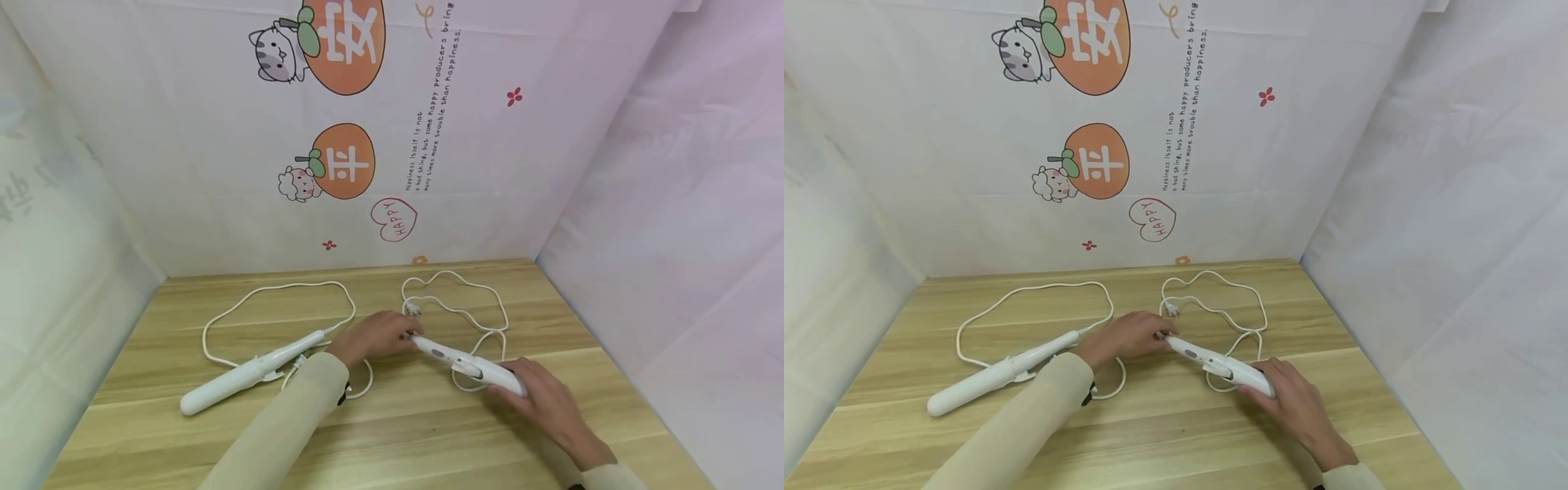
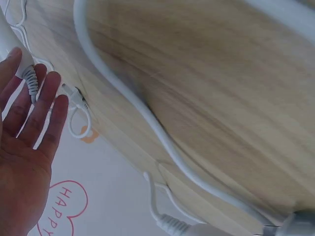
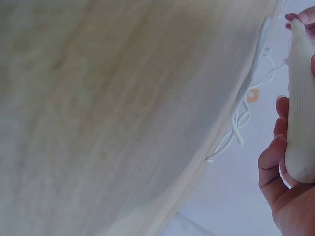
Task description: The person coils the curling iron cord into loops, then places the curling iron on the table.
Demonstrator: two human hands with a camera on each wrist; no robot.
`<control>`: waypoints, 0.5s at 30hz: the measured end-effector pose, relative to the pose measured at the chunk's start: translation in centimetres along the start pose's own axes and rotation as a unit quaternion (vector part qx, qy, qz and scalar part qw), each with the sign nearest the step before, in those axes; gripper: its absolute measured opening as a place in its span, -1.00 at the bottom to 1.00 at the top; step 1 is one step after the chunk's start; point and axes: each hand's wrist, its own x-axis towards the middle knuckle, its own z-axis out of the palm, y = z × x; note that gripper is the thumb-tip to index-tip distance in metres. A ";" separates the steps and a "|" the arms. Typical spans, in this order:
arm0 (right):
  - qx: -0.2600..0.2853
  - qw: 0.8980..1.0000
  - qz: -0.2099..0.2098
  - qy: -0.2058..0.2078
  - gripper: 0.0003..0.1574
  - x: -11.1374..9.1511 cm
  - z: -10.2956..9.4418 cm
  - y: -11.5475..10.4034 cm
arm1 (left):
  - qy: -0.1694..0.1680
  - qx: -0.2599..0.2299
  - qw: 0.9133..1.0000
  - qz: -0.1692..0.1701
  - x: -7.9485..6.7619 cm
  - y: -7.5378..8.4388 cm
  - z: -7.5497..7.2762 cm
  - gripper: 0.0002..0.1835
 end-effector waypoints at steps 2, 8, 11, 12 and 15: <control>-0.002 1.000 0.004 -0.003 -0.47 0.1 -0.1 -0.2 | -0.004 -0.008 1.000 -0.005 -0.4 -0.1 -0.1 -0.81; 0.003 1.000 0.002 0.003 -0.46 0.3 -0.2 -0.4 | 0.002 -0.013 1.000 0.000 -1.4 0.1 -0.3 -0.83; 0.010 1.000 -0.012 0.010 -0.46 0.5 -0.1 -0.4 | 0.017 -0.003 1.000 0.009 -2.0 0.2 -0.3 -0.82; 0.014 1.000 -0.016 0.012 -0.46 0.6 0.0 -0.4 | 0.022 0.003 1.000 0.011 -2.2 0.2 -0.3 -0.82; 0.020 0.999 -0.026 0.016 -0.44 0.8 0.2 -0.4 | 0.035 0.022 0.999 0.017 -2.9 0.3 -0.2 -0.80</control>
